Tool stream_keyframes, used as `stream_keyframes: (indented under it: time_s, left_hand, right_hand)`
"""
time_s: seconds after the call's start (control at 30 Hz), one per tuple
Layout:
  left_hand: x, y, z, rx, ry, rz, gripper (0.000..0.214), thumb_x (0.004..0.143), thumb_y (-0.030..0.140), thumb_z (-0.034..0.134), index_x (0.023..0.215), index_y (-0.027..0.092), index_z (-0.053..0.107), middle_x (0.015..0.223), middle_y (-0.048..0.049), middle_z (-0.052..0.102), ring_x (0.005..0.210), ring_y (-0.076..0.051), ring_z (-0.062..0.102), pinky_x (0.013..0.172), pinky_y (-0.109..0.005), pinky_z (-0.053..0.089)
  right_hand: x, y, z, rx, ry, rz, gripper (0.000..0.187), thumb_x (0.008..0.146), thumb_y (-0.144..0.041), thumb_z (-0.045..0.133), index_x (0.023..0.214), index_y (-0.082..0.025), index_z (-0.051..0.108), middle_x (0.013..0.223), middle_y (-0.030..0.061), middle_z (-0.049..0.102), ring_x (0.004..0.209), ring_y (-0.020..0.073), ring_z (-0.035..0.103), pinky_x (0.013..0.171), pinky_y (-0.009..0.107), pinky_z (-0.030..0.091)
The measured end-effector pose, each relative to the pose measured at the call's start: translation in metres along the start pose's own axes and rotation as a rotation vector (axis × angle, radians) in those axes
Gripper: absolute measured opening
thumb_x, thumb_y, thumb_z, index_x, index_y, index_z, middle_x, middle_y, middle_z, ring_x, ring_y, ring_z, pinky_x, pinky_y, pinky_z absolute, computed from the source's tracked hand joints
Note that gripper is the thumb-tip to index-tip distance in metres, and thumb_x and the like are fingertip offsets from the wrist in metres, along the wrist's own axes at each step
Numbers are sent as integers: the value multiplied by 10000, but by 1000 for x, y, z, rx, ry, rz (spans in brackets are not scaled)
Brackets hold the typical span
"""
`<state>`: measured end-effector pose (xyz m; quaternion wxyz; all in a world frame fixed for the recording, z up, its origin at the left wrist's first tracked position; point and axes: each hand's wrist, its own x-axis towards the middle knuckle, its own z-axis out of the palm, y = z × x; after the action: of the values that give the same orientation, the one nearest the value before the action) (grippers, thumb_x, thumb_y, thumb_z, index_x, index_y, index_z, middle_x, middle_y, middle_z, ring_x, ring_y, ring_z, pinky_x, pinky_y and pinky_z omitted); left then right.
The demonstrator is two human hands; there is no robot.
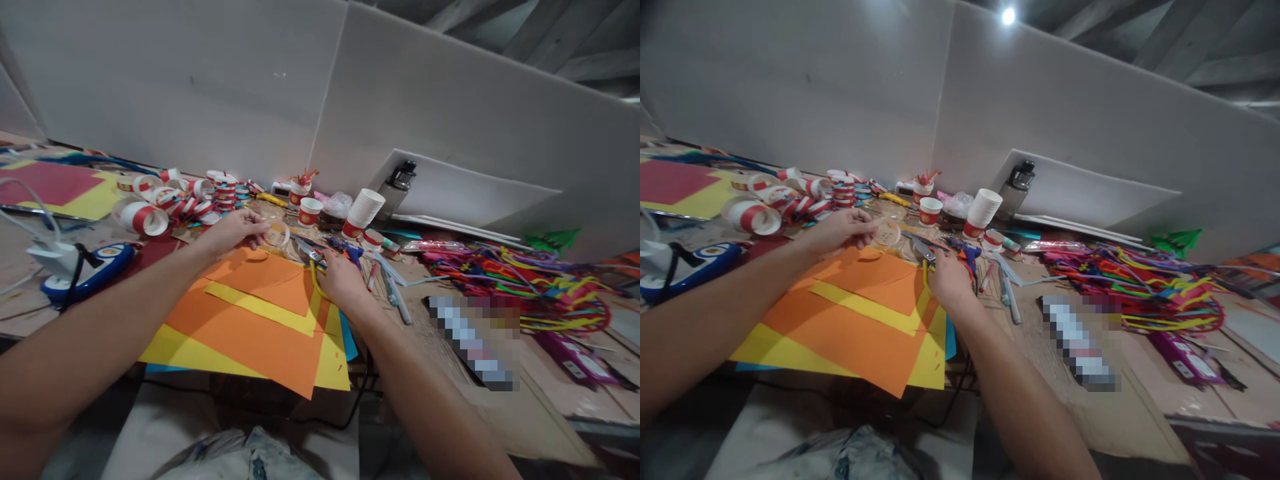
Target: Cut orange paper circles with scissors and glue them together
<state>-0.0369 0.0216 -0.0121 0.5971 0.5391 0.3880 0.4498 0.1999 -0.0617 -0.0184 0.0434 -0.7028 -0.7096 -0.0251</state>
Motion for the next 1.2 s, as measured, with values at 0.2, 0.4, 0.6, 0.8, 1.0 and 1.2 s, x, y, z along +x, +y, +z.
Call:
stream_keyframes:
  time_s: [0.2,0.4,0.6,0.8,1.0,1.2]
  left_hand:
    - [6,10,-16,-79,54,21,269,695,258,827,747,143,590,567,4,617,424,-59,518,384,-152,357]
    - [2,21,-22,-115,-21,55,249,714,250,797,803,139,593,659,-13,645,479,-54,542,424,-143,387]
    - [-7,6,0,41,-274,-37,378,716,347,826,928,157,577,703,-18,686,531,-92,605,501,-191,471]
    - [-13,-11,20,133,-382,-71,440,708,425,822,952,149,580,737,-36,688,582,-122,637,530,-228,498]
    - [-13,-5,14,572,-287,73,562,835,608,596,1160,150,608,1175,-159,685,886,-235,699,729,-371,565]
    - [-17,3,4,1271,-675,202,973,640,552,791,1489,221,451,1575,-129,420,1426,-339,402,1169,-424,310]
  right_hand:
    - [2,4,-4,-38,-23,-58,344,903,-209,532,1218,-107,623,1177,201,678,1068,308,659,862,366,491]
    - [-1,-2,-9,198,255,-142,481,935,-381,586,1359,-154,560,1256,187,620,1205,332,552,1003,460,450]
    - [-4,-18,-6,687,307,-395,829,801,-383,773,1506,-254,356,1491,148,439,1378,290,436,1133,478,391]
    - [-1,-20,5,722,205,-426,665,792,-268,760,1401,-214,501,1393,134,571,1259,270,559,1060,438,451]
    - [5,-6,0,827,139,-313,357,818,-338,712,1145,-198,686,1092,68,729,943,212,671,842,340,515]
    - [12,12,-10,1027,97,-76,384,825,-440,696,1102,-173,702,1053,77,749,923,216,685,777,322,519]
